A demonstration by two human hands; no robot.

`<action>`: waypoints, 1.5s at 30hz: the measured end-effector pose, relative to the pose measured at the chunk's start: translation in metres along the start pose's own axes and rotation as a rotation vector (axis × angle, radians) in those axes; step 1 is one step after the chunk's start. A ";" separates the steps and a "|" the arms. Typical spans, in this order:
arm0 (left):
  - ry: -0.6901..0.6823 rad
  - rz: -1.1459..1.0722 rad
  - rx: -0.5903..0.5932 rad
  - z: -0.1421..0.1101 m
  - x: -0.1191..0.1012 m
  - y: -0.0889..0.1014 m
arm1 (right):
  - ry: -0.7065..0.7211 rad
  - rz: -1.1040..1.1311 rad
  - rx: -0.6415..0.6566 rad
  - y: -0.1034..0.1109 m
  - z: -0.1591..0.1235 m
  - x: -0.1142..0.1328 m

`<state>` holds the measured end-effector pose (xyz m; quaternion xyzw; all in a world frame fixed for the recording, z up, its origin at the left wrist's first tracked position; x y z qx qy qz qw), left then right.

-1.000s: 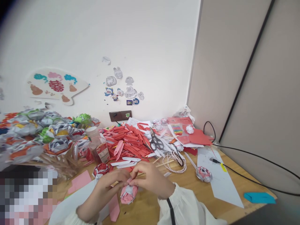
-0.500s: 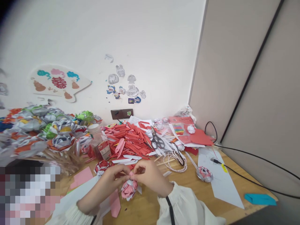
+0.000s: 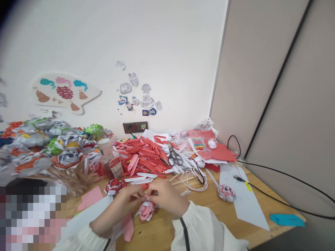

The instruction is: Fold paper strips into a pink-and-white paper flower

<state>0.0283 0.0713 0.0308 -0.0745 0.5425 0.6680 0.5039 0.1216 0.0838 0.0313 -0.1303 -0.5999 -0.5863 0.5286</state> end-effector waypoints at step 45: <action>0.069 -0.442 0.117 -0.003 0.032 -0.016 | 0.143 0.020 -0.028 0.003 -0.006 0.010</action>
Point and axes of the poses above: each hand's wrist, its own z-axis towards the middle knuckle, its own y-axis out of the back of the hand, x = y × z, the point moved 9 cm from there along z, towards the middle knuckle, and after that the axes turned 14 degrees about -y, right-handed, at the moved point
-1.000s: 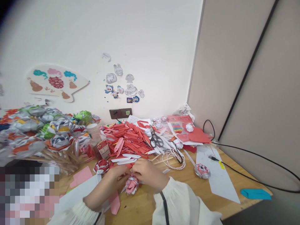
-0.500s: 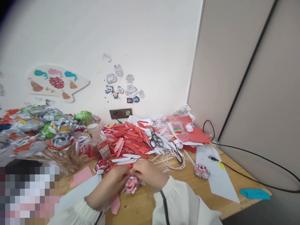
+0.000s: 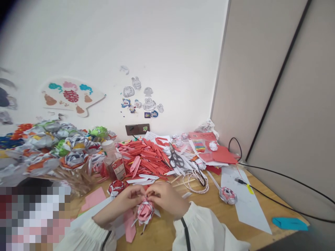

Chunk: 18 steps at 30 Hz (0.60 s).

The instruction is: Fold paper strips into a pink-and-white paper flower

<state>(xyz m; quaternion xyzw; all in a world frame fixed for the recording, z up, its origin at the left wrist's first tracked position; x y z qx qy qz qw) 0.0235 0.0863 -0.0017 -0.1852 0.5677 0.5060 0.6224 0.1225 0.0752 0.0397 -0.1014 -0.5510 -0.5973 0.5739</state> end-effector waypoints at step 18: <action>0.071 -0.038 -0.046 -0.003 -0.009 -0.006 | 0.338 -0.274 0.026 -0.006 -0.013 0.031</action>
Point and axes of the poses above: each hand's wrist, its own z-axis towards the middle knuckle, its own y-axis out of the back of the hand, x = y × z, the point moved 9 cm from there along z, towards the middle knuckle, and after that the axes turned 14 degrees about -y, right-handed, at the moved point
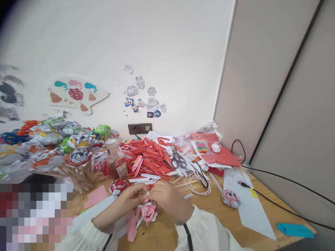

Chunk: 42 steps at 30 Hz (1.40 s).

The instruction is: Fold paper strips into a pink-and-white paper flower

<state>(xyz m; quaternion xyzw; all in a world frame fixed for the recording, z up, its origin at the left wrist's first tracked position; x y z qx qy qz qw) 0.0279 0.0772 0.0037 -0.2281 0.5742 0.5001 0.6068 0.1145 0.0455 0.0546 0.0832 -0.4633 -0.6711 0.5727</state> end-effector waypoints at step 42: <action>0.016 -0.156 -0.132 0.000 0.013 0.009 | -0.442 0.499 -0.012 0.016 0.001 -0.034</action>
Point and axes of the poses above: each hand's wrist, its own z-axis towards the middle knuckle, its own y-axis out of the back of the hand, x = y × z, the point moved 9 cm from there along z, towards the middle knuckle, and after that the axes turned 14 degrees about -y, right-handed, at the moved point
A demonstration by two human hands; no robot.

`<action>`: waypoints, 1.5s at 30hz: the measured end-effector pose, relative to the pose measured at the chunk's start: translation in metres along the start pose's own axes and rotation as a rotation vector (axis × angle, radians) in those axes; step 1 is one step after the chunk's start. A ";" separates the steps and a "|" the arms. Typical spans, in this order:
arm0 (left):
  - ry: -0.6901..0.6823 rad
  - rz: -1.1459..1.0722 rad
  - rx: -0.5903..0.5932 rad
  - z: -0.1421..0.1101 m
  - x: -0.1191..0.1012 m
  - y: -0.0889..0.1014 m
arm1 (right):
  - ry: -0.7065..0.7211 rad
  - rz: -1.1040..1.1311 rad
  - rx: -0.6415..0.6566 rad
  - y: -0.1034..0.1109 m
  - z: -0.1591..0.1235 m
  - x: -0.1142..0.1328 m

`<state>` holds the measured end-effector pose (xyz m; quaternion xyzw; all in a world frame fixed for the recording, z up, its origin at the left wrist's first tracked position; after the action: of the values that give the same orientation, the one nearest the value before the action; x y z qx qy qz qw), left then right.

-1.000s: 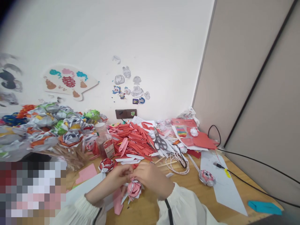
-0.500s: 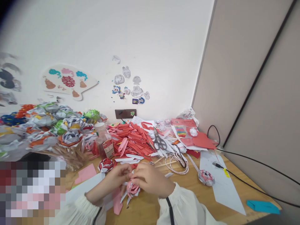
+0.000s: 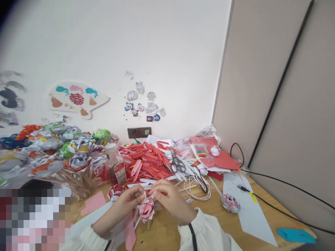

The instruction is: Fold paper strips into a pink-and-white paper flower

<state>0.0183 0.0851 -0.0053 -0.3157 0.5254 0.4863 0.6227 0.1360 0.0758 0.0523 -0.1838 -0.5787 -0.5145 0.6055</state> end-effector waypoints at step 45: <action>-0.482 0.612 -0.543 -0.022 -0.055 0.061 | 0.178 -0.959 -0.189 -0.038 0.019 -0.040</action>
<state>-0.0453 0.0701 0.0495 -0.1760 0.2886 0.8267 0.4499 0.1021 0.0926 0.0073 0.0936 -0.4950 -0.7989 0.3286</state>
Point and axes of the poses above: each hand's wrist, its own z-axis towards the middle knuckle, its own y-axis out of the back of the hand, x = y × z, the point moved 9 cm from there along z, towards the middle knuckle, and after that the axes turned 14 degrees about -y, right-handed, at the moved point
